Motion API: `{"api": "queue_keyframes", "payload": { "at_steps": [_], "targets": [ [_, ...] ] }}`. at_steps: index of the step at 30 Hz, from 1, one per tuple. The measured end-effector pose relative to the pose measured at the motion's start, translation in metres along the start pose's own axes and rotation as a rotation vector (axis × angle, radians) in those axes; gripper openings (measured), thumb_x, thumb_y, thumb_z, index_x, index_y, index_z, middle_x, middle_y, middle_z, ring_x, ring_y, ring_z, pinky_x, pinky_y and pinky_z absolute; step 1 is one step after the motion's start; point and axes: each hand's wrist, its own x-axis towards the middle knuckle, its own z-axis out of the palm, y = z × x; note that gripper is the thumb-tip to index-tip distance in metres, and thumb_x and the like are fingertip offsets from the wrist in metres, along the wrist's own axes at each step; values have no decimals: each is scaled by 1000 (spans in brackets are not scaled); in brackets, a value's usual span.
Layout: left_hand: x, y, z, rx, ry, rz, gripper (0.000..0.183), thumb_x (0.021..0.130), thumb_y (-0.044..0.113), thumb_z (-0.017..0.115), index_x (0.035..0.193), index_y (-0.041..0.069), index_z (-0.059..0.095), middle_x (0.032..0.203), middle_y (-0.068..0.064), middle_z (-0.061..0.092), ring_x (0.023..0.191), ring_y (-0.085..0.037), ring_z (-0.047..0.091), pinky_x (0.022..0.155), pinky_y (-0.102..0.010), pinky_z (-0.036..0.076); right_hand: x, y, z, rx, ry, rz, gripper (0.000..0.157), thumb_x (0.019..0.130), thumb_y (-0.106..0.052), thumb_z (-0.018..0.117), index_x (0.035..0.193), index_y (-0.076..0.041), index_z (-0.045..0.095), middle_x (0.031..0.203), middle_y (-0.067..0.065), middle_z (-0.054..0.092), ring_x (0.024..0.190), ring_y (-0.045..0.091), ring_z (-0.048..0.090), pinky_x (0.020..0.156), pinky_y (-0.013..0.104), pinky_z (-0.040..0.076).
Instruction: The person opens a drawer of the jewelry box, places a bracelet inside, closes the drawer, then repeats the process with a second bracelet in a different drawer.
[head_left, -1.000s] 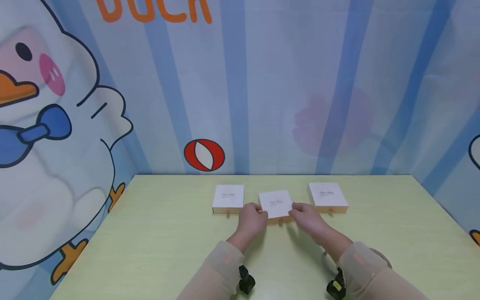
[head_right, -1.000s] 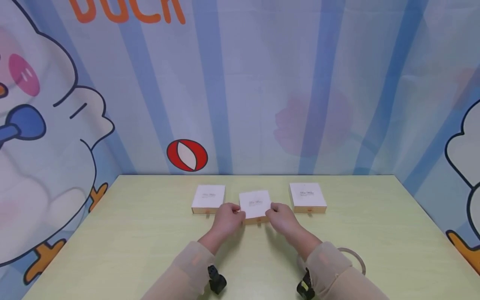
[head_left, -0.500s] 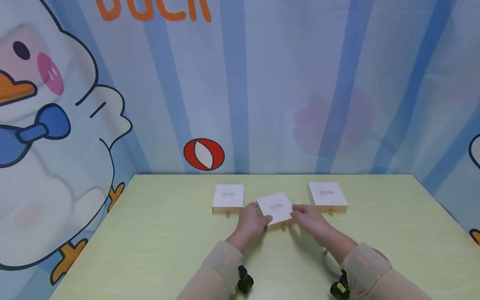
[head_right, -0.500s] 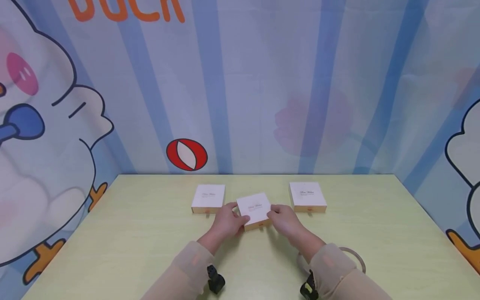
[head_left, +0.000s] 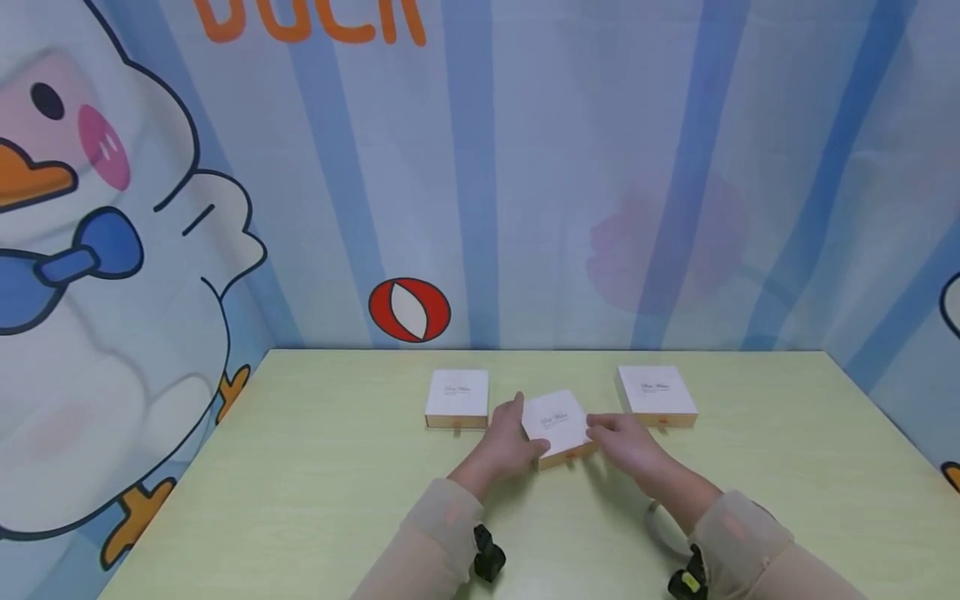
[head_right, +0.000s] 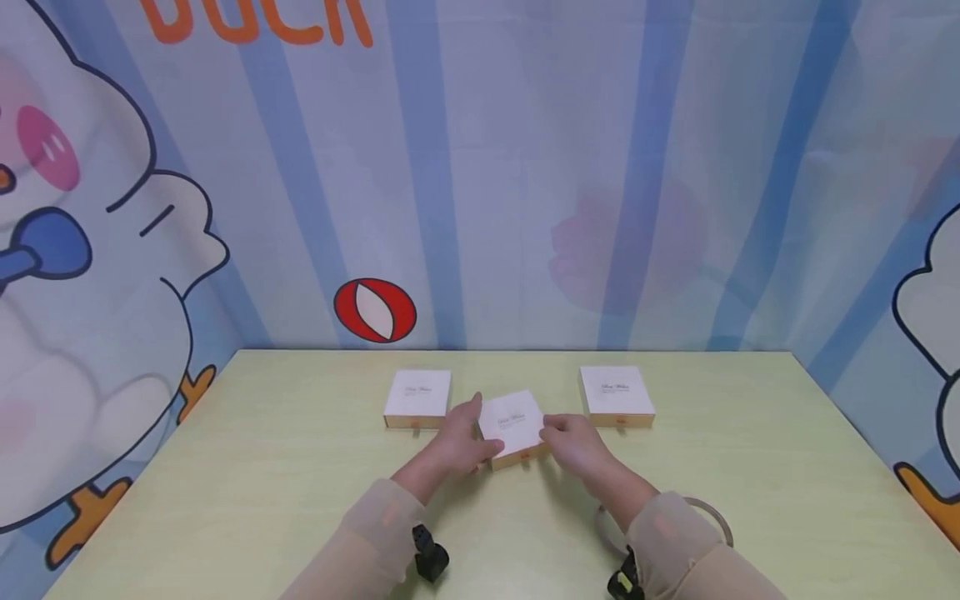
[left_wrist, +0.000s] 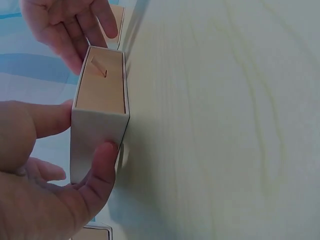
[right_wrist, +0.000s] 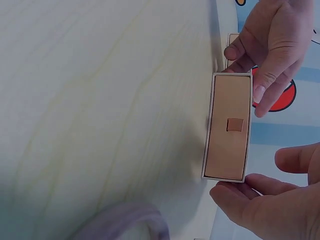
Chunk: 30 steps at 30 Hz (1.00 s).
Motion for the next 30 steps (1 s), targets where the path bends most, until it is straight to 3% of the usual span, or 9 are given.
{"api": "queue_keyframes", "payload": {
  "at_steps": [4, 7, 10, 14, 22, 30],
  "targets": [
    [-1, 0, 1, -9, -30, -27, 80, 90, 21, 63, 150, 0, 16, 152, -23, 18, 139, -38, 27, 112, -48, 26, 0, 5, -3, -54, 23, -14, 44, 96, -19, 47, 132, 7, 48, 136, 27, 47, 124, 42, 46, 98, 51, 42],
    [-1, 0, 1, -21, -19, -34, 72, 92, 21, 59, 148, -1, 21, 150, -22, 21, 137, -36, 31, 111, -46, 29, 1, 8, -7, -54, 50, -4, 39, 94, -18, 52, 124, 6, 55, 120, 25, 58, 102, 33, 58, 82, 41, 51],
    [1, -1, 0, -21, 8, -35, 64, 93, 20, 57, 146, -2, 27, 147, -21, 27, 133, -31, 36, 109, -45, 31, 2, 10, -8, -2, 67, 41, 30, 91, -16, 56, 110, 7, 58, 95, 16, 63, 79, 20, 58, 66, 32, 51],
    [5, -2, 0, -12, 45, -30, 58, 94, 18, 56, 142, -3, 33, 141, -22, 33, 121, -28, 43, 106, -43, 36, 3, 13, -5, 12, 72, 93, 19, 88, -13, 59, 92, 6, 62, 72, 8, 63, 63, 14, 58, 57, 28, 51],
    [8, -5, 7, -7, 156, 10, 48, 95, 16, 54, 134, -7, 42, 133, -25, 43, 120, -33, 48, 105, -43, 38, 2, 12, 7, -66, -7, 103, 28, 89, -22, 61, 73, 1, 65, 57, 4, 62, 50, 12, 59, 50, 28, 50],
    [9, -7, 8, -21, 170, 18, 47, 94, 18, 56, 134, -5, 44, 129, -23, 49, 118, -31, 50, 103, -43, 40, 6, 11, 16, -117, -25, 124, 26, 88, -20, 62, 69, -2, 64, 55, 3, 60, 48, 12, 58, 47, 27, 49]
  ]
}}
